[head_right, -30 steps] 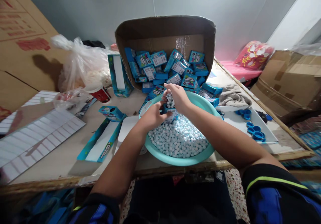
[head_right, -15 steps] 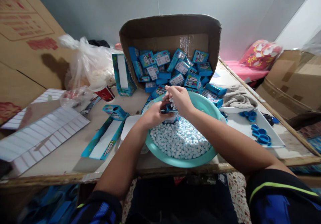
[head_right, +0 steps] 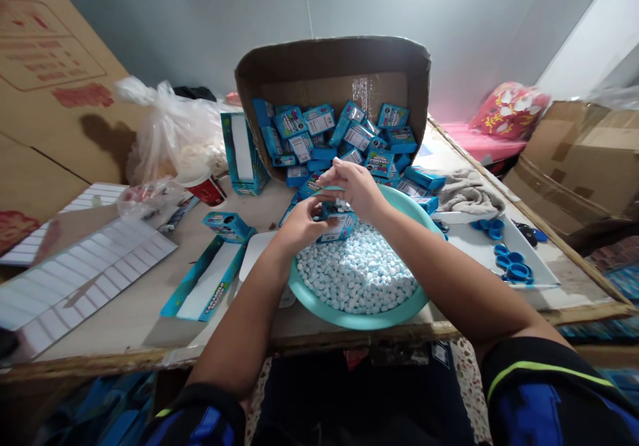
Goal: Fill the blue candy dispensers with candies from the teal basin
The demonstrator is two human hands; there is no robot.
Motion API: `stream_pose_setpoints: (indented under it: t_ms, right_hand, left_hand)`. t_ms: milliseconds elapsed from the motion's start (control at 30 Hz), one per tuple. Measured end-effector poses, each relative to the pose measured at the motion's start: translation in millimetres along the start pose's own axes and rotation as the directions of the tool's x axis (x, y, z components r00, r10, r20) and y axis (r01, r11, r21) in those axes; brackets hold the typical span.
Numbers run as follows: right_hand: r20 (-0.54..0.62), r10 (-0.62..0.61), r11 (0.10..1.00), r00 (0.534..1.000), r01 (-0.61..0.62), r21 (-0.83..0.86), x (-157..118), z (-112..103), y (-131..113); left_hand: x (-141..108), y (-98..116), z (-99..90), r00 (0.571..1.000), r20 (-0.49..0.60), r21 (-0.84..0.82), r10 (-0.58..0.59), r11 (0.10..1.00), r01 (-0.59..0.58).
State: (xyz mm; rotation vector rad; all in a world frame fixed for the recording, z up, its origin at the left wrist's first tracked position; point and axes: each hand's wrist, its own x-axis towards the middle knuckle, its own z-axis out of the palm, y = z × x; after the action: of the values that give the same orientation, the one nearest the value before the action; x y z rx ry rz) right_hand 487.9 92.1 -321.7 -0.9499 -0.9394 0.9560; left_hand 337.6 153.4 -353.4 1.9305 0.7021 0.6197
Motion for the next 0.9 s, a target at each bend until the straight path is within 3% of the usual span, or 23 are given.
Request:
stream_pose_setpoints:
  t_ms: [133, 233, 300, 367, 433, 500, 667, 900]
  right_hand:
    - [-0.024, -0.081, 0.994, 0.996, 0.079, -0.072, 2.3, -5.8, 0.9]
    - [-0.106, -0.112, 0.947, 0.988, 0.074, -0.311, 7.4, -17.9, 2.5]
    - [-0.130, -0.148, 0.816, 0.980, 0.047, -0.576, 10.5, -26.6, 2.2]
    - [-0.076, -0.207, 0.615, 0.975, 0.070, -0.785, 11.8, -32.1, 1.6]
    - [0.006, -0.254, 0.464, 0.967, 0.127, -0.877, 10.8, -33.3, 1.4]
    - [0.072, -0.277, 0.398, 0.958, 0.183, -0.899, 7.9, -30.9, 2.1]
    - [0.197, -0.308, 0.339, 0.931, 0.301, -0.891, -2.5, -20.1, 3.5]
    - [0.256, -0.280, 0.382, 0.925, 0.352, -0.854, -10.4, -12.1, 3.5]
  left_hand:
    - [-2.6, 1.7, 0.9, 1.000, -0.019, -0.025, -0.014, 1.000, 0.014]
    - [-1.9, -1.3, 1.9, 0.997, -0.077, -0.068, -0.007, 0.998, 0.002]
    - [-0.2, -4.6, 2.6, 0.989, -0.146, -0.094, -0.003, 0.996, -0.010]
    - [1.5, -7.4, 2.9, 0.975, -0.223, -0.097, 0.014, 0.995, -0.037]
    - [2.5, -8.6, 2.9, 0.957, -0.287, -0.091, 0.039, 0.994, -0.068]
    - [2.4, -8.0, 2.9, 0.949, -0.312, -0.096, 0.052, 0.992, -0.087]
    - [-1.5, -2.2, 4.2, 0.965, -0.259, -0.119, 0.050, 0.989, -0.083]
    - [-6.2, 0.6, 4.1, 0.980, -0.200, -0.091, 0.026, 0.995, -0.045]
